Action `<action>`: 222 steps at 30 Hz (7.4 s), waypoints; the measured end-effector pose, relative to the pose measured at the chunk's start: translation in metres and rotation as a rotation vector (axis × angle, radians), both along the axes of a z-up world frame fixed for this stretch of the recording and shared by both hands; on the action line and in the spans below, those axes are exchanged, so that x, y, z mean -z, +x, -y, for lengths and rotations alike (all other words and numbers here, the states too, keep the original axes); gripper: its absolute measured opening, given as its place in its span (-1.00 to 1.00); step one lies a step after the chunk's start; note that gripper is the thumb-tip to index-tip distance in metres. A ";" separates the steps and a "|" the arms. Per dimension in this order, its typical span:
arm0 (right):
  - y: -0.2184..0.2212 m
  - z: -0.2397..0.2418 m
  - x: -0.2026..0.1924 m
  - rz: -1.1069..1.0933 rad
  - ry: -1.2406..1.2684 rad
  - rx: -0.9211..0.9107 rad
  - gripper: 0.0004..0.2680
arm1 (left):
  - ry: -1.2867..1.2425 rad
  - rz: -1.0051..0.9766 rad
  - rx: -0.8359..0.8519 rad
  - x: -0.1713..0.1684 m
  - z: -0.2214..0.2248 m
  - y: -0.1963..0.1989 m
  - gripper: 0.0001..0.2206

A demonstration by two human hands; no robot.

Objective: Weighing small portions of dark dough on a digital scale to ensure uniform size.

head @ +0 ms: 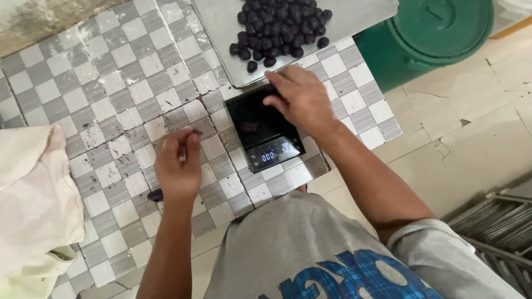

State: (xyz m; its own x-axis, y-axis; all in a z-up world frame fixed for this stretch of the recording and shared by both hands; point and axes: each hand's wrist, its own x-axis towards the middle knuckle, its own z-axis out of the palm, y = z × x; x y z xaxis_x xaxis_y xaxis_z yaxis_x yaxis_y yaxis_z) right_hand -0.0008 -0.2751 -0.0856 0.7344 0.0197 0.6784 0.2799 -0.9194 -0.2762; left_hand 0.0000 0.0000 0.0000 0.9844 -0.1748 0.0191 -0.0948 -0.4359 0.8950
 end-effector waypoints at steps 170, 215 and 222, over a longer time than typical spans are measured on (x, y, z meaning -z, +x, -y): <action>-0.020 -0.056 -0.038 -0.610 0.145 -0.041 -0.55 | -0.293 -0.569 -0.038 0.060 -0.058 -0.054 -0.86; -0.040 -0.039 -0.023 -0.461 0.227 0.035 -0.85 | -0.592 -0.558 -0.360 0.056 -0.105 -0.042 -0.90; -0.005 -0.087 -0.024 -1.016 -0.377 0.090 -0.63 | -0.590 -0.638 -0.278 0.069 -0.094 -0.049 -0.92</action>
State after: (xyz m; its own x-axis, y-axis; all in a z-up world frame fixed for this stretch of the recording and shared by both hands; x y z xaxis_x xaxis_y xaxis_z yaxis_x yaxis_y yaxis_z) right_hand -0.0062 -0.1882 -0.0617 0.9583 0.0173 -0.2854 0.0073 -0.9993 -0.0362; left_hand -0.0488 0.0942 -0.0690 0.8440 -0.0646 -0.5324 0.5348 0.1758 0.8265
